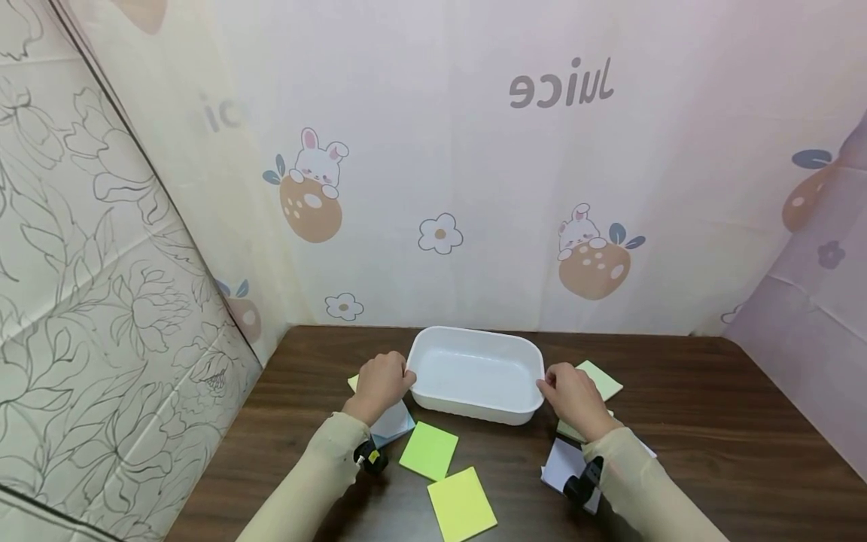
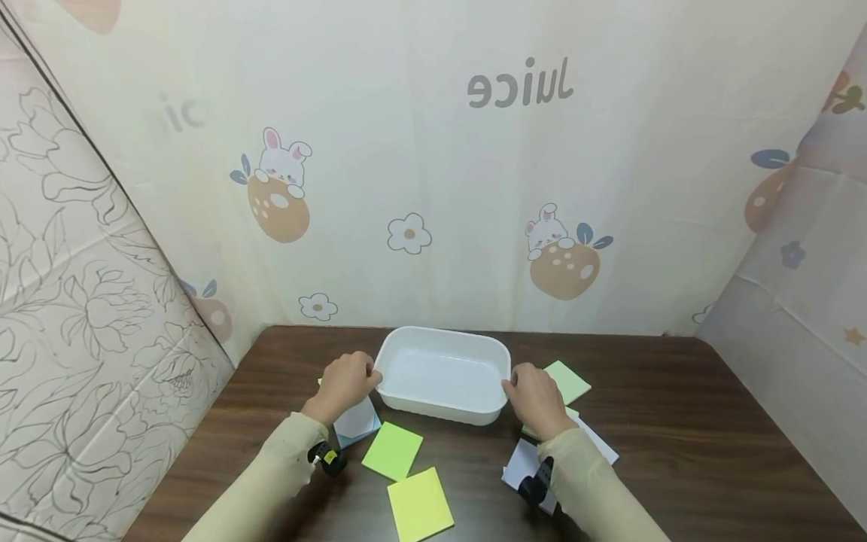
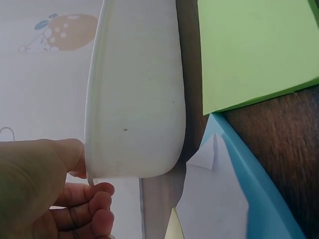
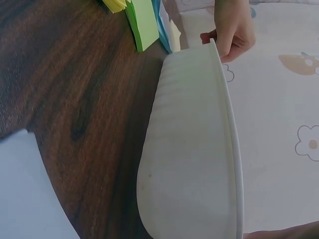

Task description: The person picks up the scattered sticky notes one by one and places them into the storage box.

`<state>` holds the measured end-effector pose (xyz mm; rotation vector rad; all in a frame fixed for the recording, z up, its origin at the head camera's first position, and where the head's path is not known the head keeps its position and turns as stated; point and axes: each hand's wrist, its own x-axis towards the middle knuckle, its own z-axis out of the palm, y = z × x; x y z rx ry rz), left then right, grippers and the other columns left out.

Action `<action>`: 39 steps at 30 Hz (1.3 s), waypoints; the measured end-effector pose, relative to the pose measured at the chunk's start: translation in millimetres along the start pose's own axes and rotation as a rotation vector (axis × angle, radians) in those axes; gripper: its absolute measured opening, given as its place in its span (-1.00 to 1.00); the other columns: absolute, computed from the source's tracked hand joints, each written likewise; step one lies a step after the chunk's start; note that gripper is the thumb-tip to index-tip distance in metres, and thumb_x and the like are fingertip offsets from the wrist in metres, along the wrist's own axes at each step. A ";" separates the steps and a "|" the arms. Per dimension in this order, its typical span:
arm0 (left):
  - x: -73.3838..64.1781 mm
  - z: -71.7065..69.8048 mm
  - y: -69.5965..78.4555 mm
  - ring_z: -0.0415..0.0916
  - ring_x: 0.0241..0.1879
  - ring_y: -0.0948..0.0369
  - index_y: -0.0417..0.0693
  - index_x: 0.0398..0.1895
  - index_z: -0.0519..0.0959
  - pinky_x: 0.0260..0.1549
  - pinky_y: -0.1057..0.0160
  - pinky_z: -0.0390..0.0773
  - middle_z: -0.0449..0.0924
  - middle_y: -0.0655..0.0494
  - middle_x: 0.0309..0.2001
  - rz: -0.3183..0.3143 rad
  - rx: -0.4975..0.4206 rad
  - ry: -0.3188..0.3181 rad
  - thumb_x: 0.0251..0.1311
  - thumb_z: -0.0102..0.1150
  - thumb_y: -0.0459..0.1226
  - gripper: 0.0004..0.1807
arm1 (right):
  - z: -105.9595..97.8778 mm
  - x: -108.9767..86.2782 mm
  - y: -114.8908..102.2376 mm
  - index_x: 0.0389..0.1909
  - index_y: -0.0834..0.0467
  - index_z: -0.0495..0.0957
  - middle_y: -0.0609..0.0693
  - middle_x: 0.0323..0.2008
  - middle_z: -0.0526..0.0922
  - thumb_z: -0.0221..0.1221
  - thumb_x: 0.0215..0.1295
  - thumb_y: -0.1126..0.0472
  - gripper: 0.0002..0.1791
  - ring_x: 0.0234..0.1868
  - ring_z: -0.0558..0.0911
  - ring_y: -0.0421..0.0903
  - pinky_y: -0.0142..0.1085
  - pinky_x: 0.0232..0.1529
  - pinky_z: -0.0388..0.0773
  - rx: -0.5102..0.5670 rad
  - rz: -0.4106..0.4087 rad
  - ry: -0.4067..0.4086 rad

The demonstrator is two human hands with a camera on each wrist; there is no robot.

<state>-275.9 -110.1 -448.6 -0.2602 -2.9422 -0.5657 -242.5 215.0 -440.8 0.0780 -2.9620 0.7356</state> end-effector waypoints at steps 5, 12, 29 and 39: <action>-3.8 1.4 0.0 0.24 -0.74 0.25 0.04 -0.83 0.30 -0.70 0.31 0.18 0.21 0.23 -0.80 -0.002 0.000 0.003 0.19 0.20 -0.23 -0.55 | -1.3 6.0 0.8 -0.48 0.24 0.59 0.00 -0.62 0.49 0.23 0.36 0.24 -0.78 -0.58 0.42 -0.11 -0.31 -0.54 0.31 -0.002 0.004 -0.036; -9.9 4.8 0.0 0.12 -0.76 0.28 0.07 -0.85 0.22 -0.73 0.31 0.10 0.10 0.26 -0.82 0.032 -0.001 0.026 0.15 0.18 -0.25 -0.53 | -2.3 11.0 2.4 -0.52 0.23 0.57 -0.01 -0.66 0.48 0.23 0.36 0.25 -0.77 -0.60 0.42 -0.12 -0.31 -0.55 0.31 -0.013 0.003 -0.057; -12.1 6.7 1.6 0.03 -0.77 0.30 0.08 -0.85 0.18 -0.77 0.34 0.01 0.05 0.27 -0.82 0.049 0.021 0.062 0.12 0.19 -0.26 -0.51 | -8.1 22.8 1.2 -0.40 0.28 0.62 0.05 -0.57 0.55 0.25 0.37 0.26 -0.82 -0.54 0.45 -0.08 -0.29 -0.51 0.37 -0.040 0.010 -0.104; -12.2 5.1 -0.2 0.05 -0.77 0.29 0.09 -0.84 0.19 -0.76 0.34 0.03 0.07 0.27 -0.82 0.043 0.032 0.055 0.14 0.19 -0.24 -0.52 | -7.4 25.6 -2.1 -0.35 0.31 0.61 0.06 -0.54 0.58 0.23 0.39 0.26 -0.82 -0.53 0.47 -0.08 -0.29 -0.51 0.38 -0.063 0.002 -0.109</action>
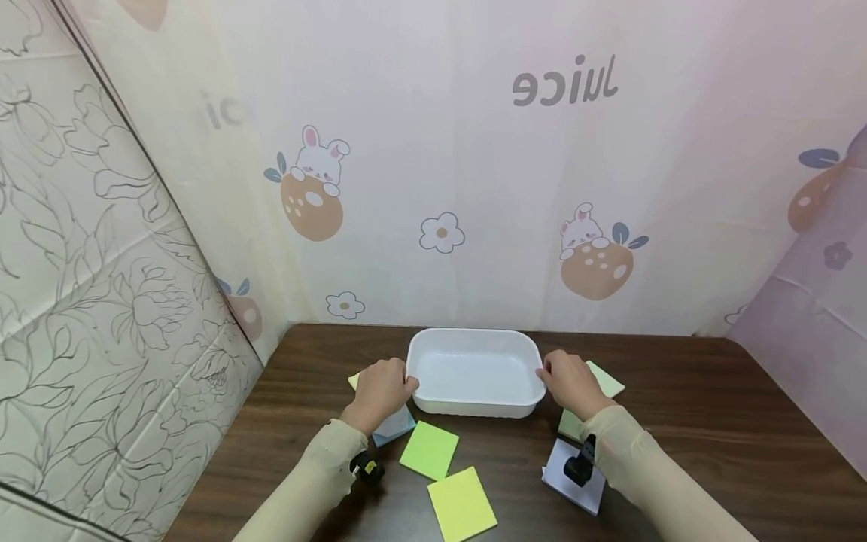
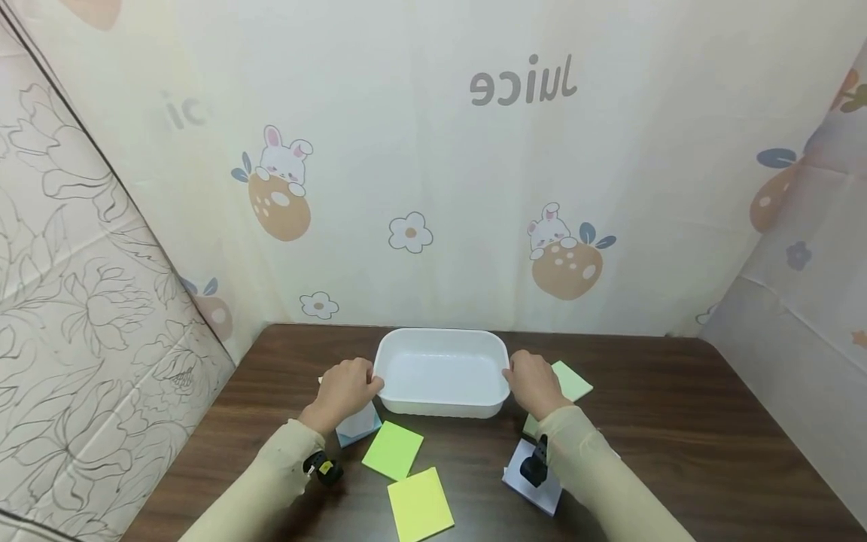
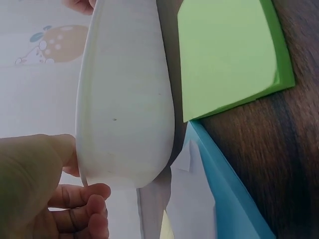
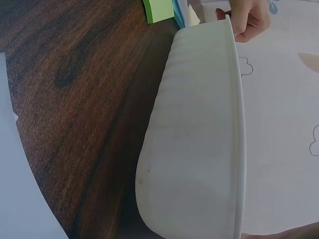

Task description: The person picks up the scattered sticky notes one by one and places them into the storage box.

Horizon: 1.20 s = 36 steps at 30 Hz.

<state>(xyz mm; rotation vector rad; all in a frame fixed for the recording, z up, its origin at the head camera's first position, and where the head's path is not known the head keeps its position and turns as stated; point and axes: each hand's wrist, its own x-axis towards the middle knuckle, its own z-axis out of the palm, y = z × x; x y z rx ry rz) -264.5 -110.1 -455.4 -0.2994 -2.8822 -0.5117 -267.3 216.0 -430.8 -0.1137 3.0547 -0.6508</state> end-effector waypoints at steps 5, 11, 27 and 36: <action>-0.8 0.2 -1.4 0.07 -0.77 0.29 0.09 -0.83 0.23 -0.76 0.34 0.04 0.10 0.27 -0.82 0.012 0.009 -0.003 0.18 0.18 -0.23 -0.53 | -1.3 -1.1 -1.1 -0.37 0.29 0.60 0.06 -0.54 0.56 0.24 0.38 0.25 -0.82 -0.52 0.47 -0.07 -0.27 -0.50 0.38 -0.004 0.000 -0.003; -3.3 -6.1 -2.0 0.16 -0.77 0.28 0.05 -0.81 0.38 -0.77 0.33 0.10 0.19 0.25 -0.81 0.021 0.067 -0.007 0.34 0.18 -0.08 -0.48 | -5.3 -2.6 1.9 -0.44 0.23 0.60 0.02 -0.57 0.54 0.24 0.39 0.14 -0.74 -0.54 0.45 -0.08 -0.28 -0.53 0.34 -0.011 -0.015 0.012; -1.5 -24.8 -1.8 0.42 -0.60 0.24 -0.11 -0.35 0.68 -0.64 0.30 0.40 0.58 0.08 -0.53 0.025 0.088 0.104 0.32 0.24 0.04 -0.62 | -18.5 -11.1 -3.0 -0.38 0.18 0.61 -0.01 -0.55 0.53 0.19 0.41 -0.03 -0.65 -0.51 0.45 -0.09 -0.28 -0.54 0.31 -0.029 -0.055 0.074; -3.6 -31.8 3.5 0.39 -0.59 0.28 -0.13 -0.22 0.70 -0.63 0.33 0.40 0.63 0.08 -0.48 0.066 0.048 0.138 0.32 0.26 0.00 -0.65 | -18.5 -17.8 -9.4 -0.40 0.15 0.59 -0.03 -0.55 0.51 0.21 0.39 -0.04 -0.68 -0.50 0.43 -0.11 -0.28 -0.54 0.29 -0.046 -0.090 0.106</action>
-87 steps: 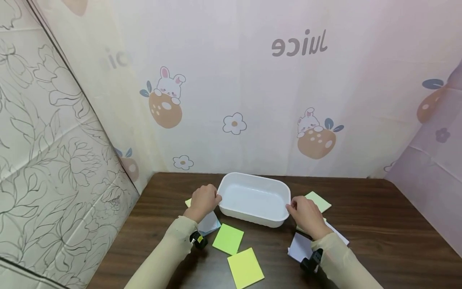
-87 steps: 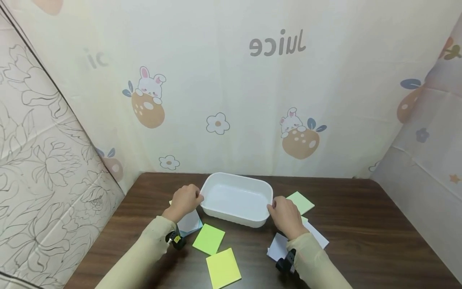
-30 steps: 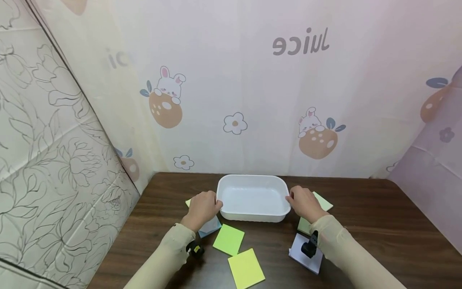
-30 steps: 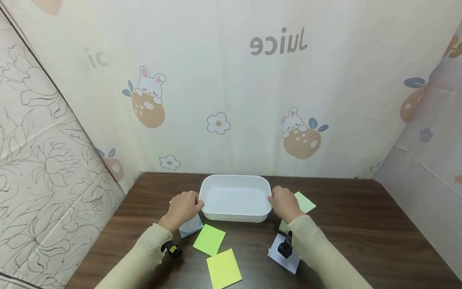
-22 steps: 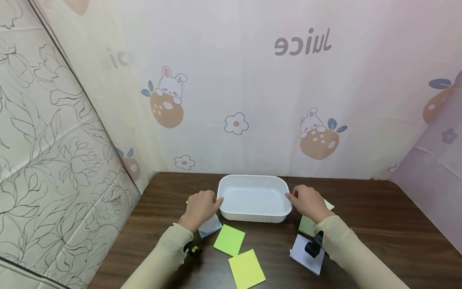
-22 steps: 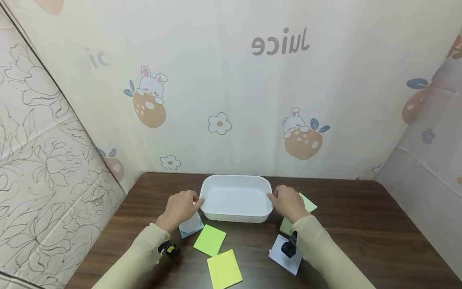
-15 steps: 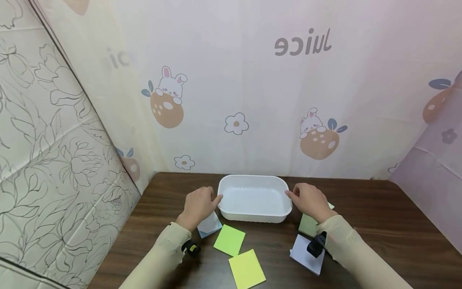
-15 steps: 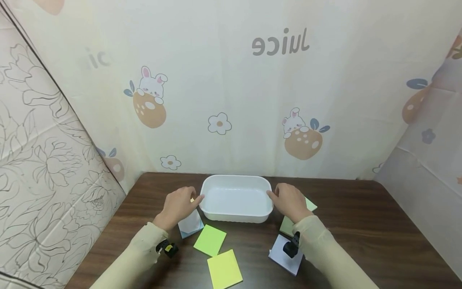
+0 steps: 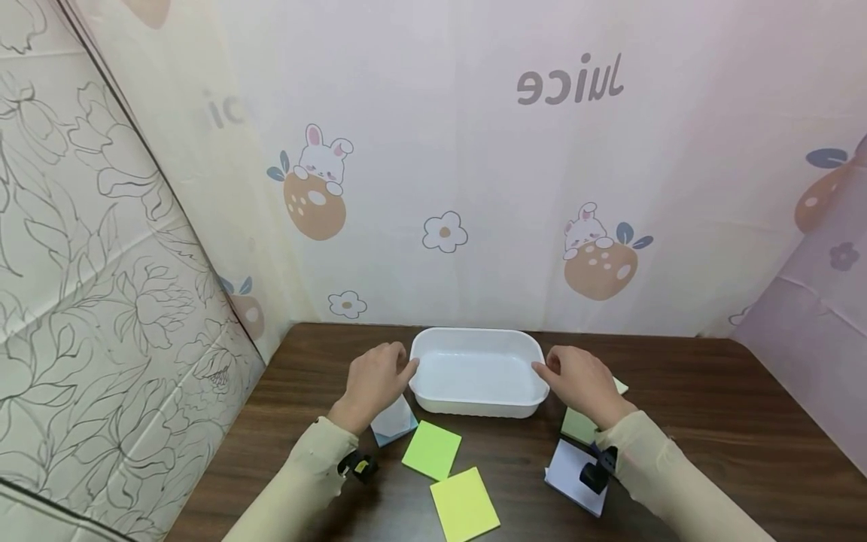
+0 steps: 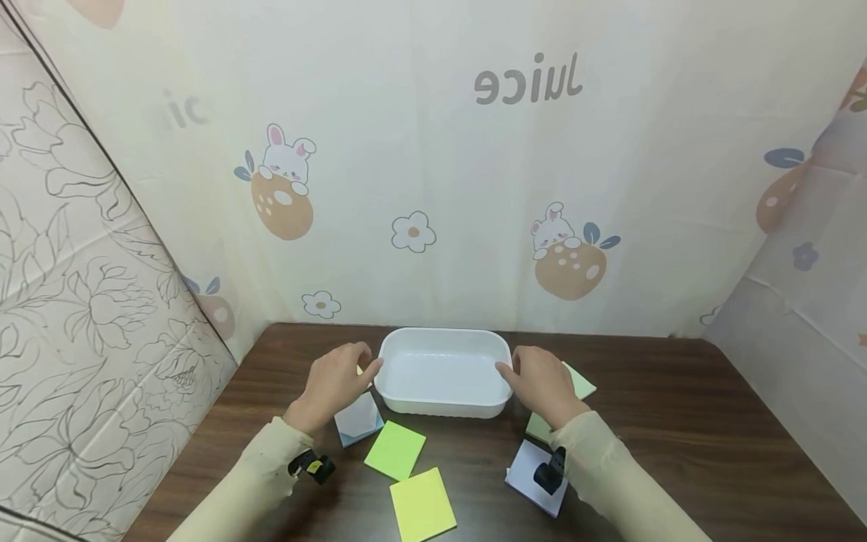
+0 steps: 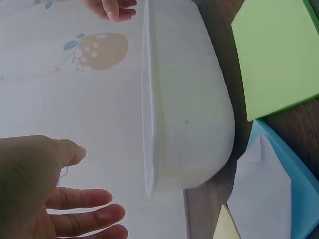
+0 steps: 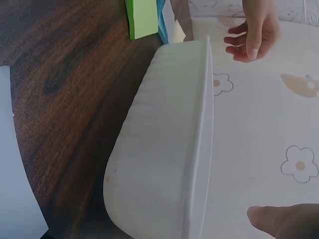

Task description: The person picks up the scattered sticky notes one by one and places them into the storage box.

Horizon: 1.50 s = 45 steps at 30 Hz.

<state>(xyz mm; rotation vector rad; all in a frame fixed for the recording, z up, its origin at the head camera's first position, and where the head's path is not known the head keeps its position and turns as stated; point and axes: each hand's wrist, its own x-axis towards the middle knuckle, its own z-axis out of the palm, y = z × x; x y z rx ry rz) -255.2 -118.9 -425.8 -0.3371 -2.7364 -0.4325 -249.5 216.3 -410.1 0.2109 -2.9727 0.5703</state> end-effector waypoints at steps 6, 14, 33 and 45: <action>-0.1 -4.8 8.4 0.34 -0.61 0.28 -0.13 -0.25 0.68 -0.67 0.36 0.30 0.50 0.15 -0.58 0.019 -0.027 0.000 0.32 0.26 -0.02 -0.67 | -1.8 -4.8 -1.3 -0.40 0.13 0.58 -0.04 -0.55 0.50 0.22 0.38 -0.04 -0.68 -0.50 0.42 -0.11 -0.28 -0.53 0.29 -0.004 -0.018 0.014; -0.3 -9.6 22.3 0.41 -0.60 0.28 -0.11 -0.17 0.69 -0.67 0.37 0.34 0.64 0.09 -0.50 0.048 -0.012 0.006 0.31 0.27 -0.01 -0.66 | -4.6 -10.9 -1.6 -0.36 0.15 0.62 -0.04 -0.51 0.58 0.24 0.37 -0.03 -0.70 -0.50 0.43 -0.12 -0.28 -0.53 0.31 -0.001 -0.044 0.043; -2.8 -6.0 47.3 0.64 -0.44 0.20 -0.07 -0.12 0.68 -0.60 0.36 0.44 0.75 0.07 -0.34 0.155 -0.028 -0.064 0.32 0.25 0.04 -0.63 | -12.6 -17.3 9.0 -0.16 0.28 0.67 0.20 -0.21 0.73 0.24 0.37 -0.02 -0.61 -0.37 0.61 -0.07 -0.21 -0.48 0.52 -0.030 -0.040 0.035; -1.9 -0.1 62.5 0.64 -0.37 0.18 -0.04 -0.09 0.68 -0.55 0.31 0.47 0.73 0.09 -0.32 0.193 -0.039 -0.058 0.36 0.20 0.03 -0.65 | -18.6 -14.4 32.4 -0.16 0.29 0.66 0.20 -0.25 0.73 0.22 0.37 -0.06 -0.56 -0.40 0.60 -0.06 -0.22 -0.51 0.48 -0.056 -0.010 0.022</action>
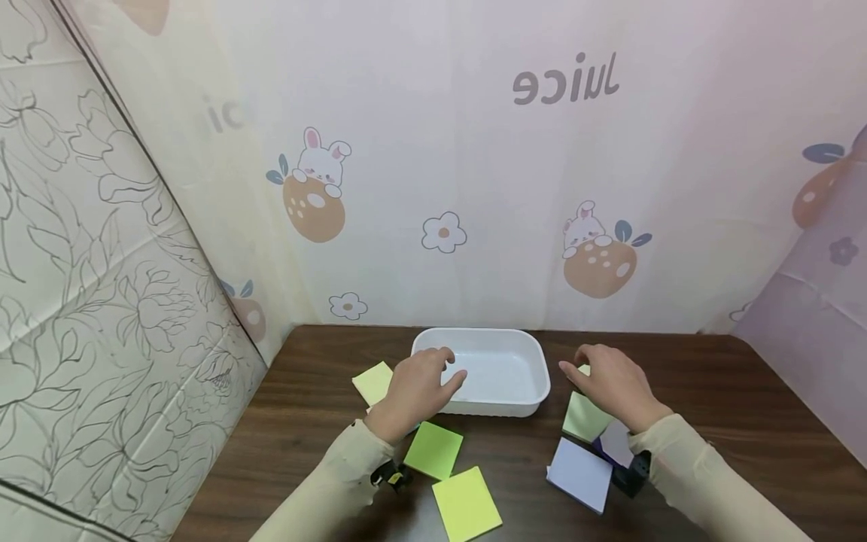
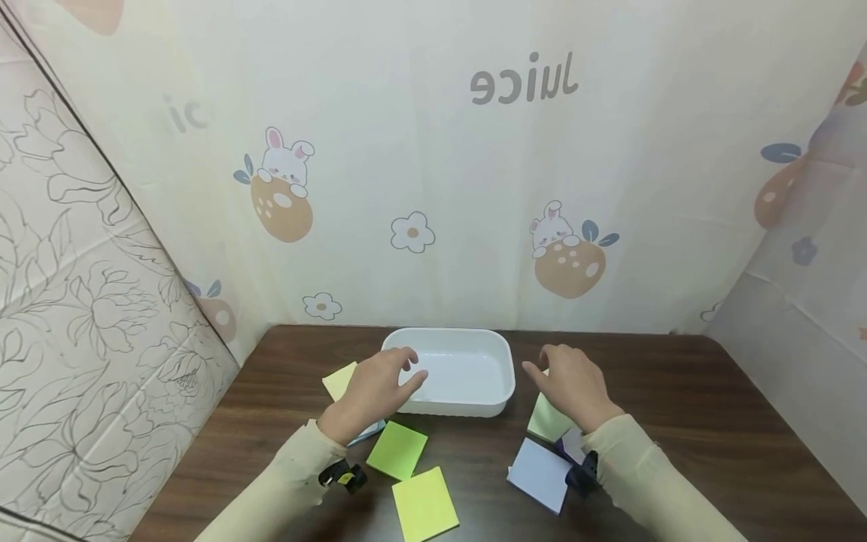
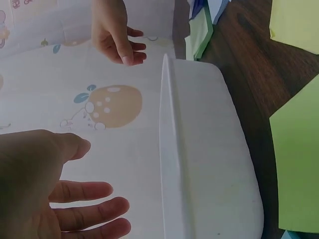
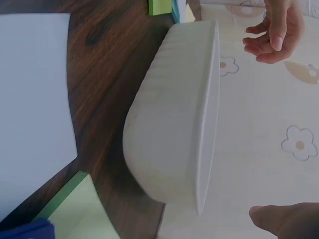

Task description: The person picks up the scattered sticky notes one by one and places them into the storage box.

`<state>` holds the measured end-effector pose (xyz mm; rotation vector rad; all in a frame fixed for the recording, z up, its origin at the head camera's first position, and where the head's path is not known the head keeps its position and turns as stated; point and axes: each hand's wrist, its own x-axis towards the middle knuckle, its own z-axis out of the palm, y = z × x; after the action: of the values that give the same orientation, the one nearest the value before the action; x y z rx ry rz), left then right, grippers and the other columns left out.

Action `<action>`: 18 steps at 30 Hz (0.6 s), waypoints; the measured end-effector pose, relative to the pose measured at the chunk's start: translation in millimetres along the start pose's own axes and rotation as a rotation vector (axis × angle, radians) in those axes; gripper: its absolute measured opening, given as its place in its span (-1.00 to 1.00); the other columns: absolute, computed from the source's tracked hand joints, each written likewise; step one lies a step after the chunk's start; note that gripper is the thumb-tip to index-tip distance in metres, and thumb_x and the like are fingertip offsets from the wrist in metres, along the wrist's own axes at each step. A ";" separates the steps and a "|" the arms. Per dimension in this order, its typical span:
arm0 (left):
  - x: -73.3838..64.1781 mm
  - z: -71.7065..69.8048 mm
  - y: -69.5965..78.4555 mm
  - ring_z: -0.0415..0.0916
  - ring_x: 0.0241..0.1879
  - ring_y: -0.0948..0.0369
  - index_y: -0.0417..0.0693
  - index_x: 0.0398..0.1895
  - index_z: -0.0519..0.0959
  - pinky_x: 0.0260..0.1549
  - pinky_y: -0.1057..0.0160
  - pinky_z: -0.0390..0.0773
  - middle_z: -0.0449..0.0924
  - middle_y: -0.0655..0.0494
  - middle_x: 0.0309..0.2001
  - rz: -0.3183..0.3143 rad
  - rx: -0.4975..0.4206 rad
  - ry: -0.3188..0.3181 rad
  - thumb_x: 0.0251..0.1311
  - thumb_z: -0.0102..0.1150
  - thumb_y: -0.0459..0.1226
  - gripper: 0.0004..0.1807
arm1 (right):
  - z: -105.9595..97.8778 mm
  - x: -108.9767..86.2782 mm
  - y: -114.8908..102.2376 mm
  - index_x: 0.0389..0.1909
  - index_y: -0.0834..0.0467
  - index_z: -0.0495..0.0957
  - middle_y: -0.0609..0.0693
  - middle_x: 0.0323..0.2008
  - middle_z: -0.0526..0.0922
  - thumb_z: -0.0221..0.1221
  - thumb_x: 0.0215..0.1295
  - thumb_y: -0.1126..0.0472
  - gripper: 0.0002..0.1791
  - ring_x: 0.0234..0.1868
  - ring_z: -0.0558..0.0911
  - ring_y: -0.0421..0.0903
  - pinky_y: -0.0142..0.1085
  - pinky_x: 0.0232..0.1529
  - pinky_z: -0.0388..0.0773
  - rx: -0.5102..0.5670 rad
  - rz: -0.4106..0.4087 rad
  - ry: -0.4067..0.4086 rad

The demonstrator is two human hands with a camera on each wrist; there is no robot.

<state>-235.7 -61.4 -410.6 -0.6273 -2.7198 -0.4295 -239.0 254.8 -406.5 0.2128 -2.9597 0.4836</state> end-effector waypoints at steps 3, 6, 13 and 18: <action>1.1 1.8 4.4 0.65 -0.35 0.17 -0.02 -0.10 0.68 -0.54 0.30 0.48 0.73 0.10 -0.32 0.009 0.009 -0.001 0.36 0.20 0.04 -0.65 | -0.5 1.0 5.7 -0.15 0.31 0.65 0.21 -0.26 0.72 0.22 0.37 -0.08 -0.54 -0.40 0.61 -0.05 -0.20 -0.51 0.49 -0.008 0.013 -0.014; 1.8 3.1 8.5 0.64 -0.35 0.17 -0.01 -0.10 0.68 -0.53 0.29 0.49 0.72 0.12 -0.33 0.016 0.015 -0.008 0.37 0.19 0.05 -0.66 | 0.2 1.3 11.5 -0.13 0.33 0.64 0.24 -0.26 0.72 0.22 0.37 -0.08 -0.52 -0.40 0.61 -0.04 -0.17 -0.50 0.51 -0.013 0.025 -0.018; 4.7 7.0 15.8 0.63 -0.36 0.18 -0.01 -0.08 0.68 -0.47 0.28 0.53 0.72 0.12 -0.34 0.033 0.015 -0.029 0.38 0.18 0.04 -0.65 | 3.2 3.2 25.7 -0.13 0.35 0.64 0.24 -0.26 0.73 0.21 0.37 -0.07 -0.52 -0.40 0.60 -0.03 -0.17 -0.50 0.49 -0.013 0.045 -0.015; 5.2 9.7 22.0 0.63 -0.33 0.19 0.01 -0.08 0.68 -0.44 0.28 0.54 0.73 0.13 -0.31 0.037 0.023 -0.059 0.38 0.16 0.05 -0.66 | 5.8 4.4 36.0 -0.09 0.39 0.62 0.31 -0.19 0.71 0.19 0.38 -0.07 -0.48 -0.39 0.58 -0.01 -0.18 -0.51 0.47 -0.020 0.066 -0.035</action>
<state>-232.3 -37.2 -412.7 -0.6937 -2.7593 -0.3763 -249.7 286.2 -422.2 0.1225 -3.0125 0.4634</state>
